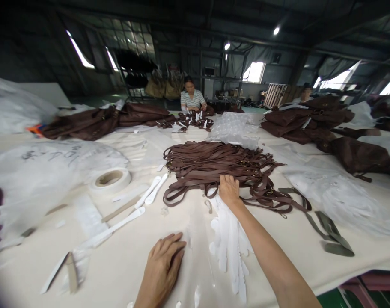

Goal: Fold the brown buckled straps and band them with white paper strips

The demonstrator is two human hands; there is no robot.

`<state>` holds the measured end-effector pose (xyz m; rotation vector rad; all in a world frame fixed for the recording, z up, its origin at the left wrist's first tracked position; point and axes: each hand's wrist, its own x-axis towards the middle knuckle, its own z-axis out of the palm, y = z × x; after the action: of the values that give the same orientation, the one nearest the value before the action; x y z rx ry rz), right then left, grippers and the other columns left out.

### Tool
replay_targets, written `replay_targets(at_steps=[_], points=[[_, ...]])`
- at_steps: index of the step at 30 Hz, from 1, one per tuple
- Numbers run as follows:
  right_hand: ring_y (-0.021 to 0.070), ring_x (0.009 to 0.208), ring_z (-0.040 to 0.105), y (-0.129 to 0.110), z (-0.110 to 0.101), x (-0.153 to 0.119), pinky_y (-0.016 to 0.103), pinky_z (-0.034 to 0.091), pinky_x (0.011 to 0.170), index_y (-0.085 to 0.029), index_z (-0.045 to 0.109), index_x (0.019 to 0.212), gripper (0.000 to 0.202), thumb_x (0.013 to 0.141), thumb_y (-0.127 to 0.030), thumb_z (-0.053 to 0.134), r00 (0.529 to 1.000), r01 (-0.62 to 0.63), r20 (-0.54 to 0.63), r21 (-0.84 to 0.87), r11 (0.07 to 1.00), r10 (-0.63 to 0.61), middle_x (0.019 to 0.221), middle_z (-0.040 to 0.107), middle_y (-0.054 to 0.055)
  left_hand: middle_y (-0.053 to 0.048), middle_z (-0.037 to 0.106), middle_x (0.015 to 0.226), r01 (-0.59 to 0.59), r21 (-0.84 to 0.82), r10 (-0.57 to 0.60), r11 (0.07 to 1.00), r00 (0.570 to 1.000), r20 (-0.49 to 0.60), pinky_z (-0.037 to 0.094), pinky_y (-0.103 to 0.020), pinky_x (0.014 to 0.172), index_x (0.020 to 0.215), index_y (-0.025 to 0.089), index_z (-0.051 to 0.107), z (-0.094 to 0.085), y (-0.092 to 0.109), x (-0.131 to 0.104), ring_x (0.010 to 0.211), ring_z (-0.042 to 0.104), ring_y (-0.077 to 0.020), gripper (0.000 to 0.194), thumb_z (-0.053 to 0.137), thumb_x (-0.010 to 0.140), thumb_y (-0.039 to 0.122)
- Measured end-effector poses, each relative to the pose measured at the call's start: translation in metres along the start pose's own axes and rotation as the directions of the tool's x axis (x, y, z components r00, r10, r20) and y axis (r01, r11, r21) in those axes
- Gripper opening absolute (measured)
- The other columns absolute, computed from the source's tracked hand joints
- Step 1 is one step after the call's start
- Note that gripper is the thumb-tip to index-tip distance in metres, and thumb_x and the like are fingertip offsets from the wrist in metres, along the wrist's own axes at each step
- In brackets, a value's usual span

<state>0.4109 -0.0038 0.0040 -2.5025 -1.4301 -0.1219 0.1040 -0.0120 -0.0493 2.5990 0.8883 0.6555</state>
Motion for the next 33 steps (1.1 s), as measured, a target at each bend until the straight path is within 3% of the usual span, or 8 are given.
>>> replay_targets(at_steps=[4, 10, 14, 18, 20, 24, 29, 33], points=[[0.0298, 0.104, 0.057, 0.0, 0.002, -0.002, 0.042, 0.037, 0.087, -0.015, 0.067, 0.099, 0.02, 0.091, -0.013, 0.049, 0.993, 0.091, 0.086, -0.088, 0.992, -0.083, 0.103, 0.068, 0.016, -0.007, 0.071, 0.124, 0.02, -0.027, -0.02, 0.999, 1.0, -0.002, 0.048, -0.057, 0.101, 0.103, 0.027, 0.071, -0.001, 0.002, -0.002, 0.117, 0.063, -0.0296, 0.026, 0.048, 0.093, 0.021], [0.0259, 0.103, 0.058, 0.016, -0.011, -0.04, 0.037, 0.037, 0.089, -0.018, 0.068, 0.096, 0.018, 0.096, -0.019, 0.05, 0.952, 0.285, 0.15, -0.12, 0.951, -0.267, 0.102, 0.068, 0.012, -0.007, 0.073, 0.116, 0.103, -0.15, -0.101, 0.983, 0.995, 0.022, 0.051, -0.052, 0.099, 0.099, 0.025, 0.073, 0.0, -0.004, 0.01, 0.111, 0.065, -0.0284, 0.025, 0.05, 0.09, 0.022], [0.0259, 0.103, 0.058, 0.028, -0.017, -0.057, 0.039, 0.037, 0.097, -0.019, 0.069, 0.097, 0.019, 0.097, -0.021, 0.049, 0.932, 0.344, 0.158, -0.105, 0.933, -0.326, 0.103, 0.068, 0.012, -0.01, 0.074, 0.112, 0.136, -0.189, -0.146, 0.972, 0.989, -0.038, 0.053, -0.043, 0.097, 0.113, 0.019, 0.069, -0.009, -0.008, 0.068, 0.107, 0.066, -0.0255, 0.033, 0.046, 0.09, 0.019], [0.0236, 0.115, 0.056, 0.044, -0.011, -0.067, 0.039, 0.035, 0.106, -0.02, 0.065, 0.118, 0.03, 0.096, -0.016, 0.046, 0.924, 0.372, 0.108, -0.038, 0.928, -0.366, 0.123, 0.065, 0.011, -0.01, 0.064, 0.134, -0.041, -0.028, 0.04, 0.999, 0.999, -0.022, 0.045, -0.045, 0.107, 0.131, 0.019, 0.06, -0.017, -0.004, 0.142, 0.122, 0.058, -0.0273, 0.047, 0.047, 0.086, 0.012], [0.0242, 0.125, 0.051, 0.057, -0.008, -0.072, 0.04, 0.034, 0.11, -0.019, 0.06, 0.127, 0.037, 0.095, -0.015, 0.044, 0.953, 0.303, 0.04, -0.056, 0.951, -0.301, 0.136, 0.059, 0.012, -0.011, 0.054, 0.146, -0.094, 0.075, 0.089, 0.993, 0.994, 0.067, 0.041, -0.046, 0.112, 0.138, 0.019, 0.054, -0.016, -0.001, 0.167, 0.13, 0.052, -0.029, 0.054, 0.048, 0.084, 0.01], [0.0311, 0.139, 0.038, 0.095, -0.011, -0.082, 0.053, 0.024, 0.114, -0.017, 0.053, 0.136, 0.046, 0.091, -0.012, 0.046, 0.997, 0.033, -0.058, -0.21, 0.977, -0.046, 0.149, 0.047, 0.016, -0.019, 0.038, 0.156, -0.023, 0.314, -0.043, 0.949, 0.979, 0.201, 0.039, -0.057, 0.108, 0.147, 0.017, 0.043, -0.01, -0.002, 0.189, 0.136, 0.045, -0.0378, 0.06, 0.052, 0.087, 0.017], [0.0308, 0.12, 0.055, 0.157, -0.034, -0.091, 0.048, 0.029, 0.109, -0.014, 0.061, 0.12, 0.033, 0.09, -0.01, 0.048, 0.974, -0.203, 0.043, -0.259, 0.944, 0.221, 0.123, 0.065, 0.018, -0.02, 0.065, 0.122, 0.001, 0.447, -0.152, 0.895, 0.941, 0.303, 0.051, -0.049, 0.088, 0.131, 0.015, 0.057, -0.023, -0.024, 0.199, 0.103, 0.069, -0.0342, 0.044, 0.035, 0.093, 0.017], [0.032, 0.113, 0.059, 0.2, -0.054, -0.098, 0.046, 0.037, 0.099, -0.012, 0.063, 0.109, 0.024, 0.088, -0.012, 0.052, 0.945, -0.304, 0.054, -0.219, 0.927, 0.323, 0.116, 0.066, 0.02, -0.021, 0.068, 0.113, 0.072, 0.382, -0.162, 0.921, 0.964, 0.21, 0.054, -0.048, 0.074, 0.117, 0.016, 0.064, -0.041, -0.053, 0.21, 0.088, 0.071, -0.0361, 0.04, 0.032, 0.093, 0.021]])
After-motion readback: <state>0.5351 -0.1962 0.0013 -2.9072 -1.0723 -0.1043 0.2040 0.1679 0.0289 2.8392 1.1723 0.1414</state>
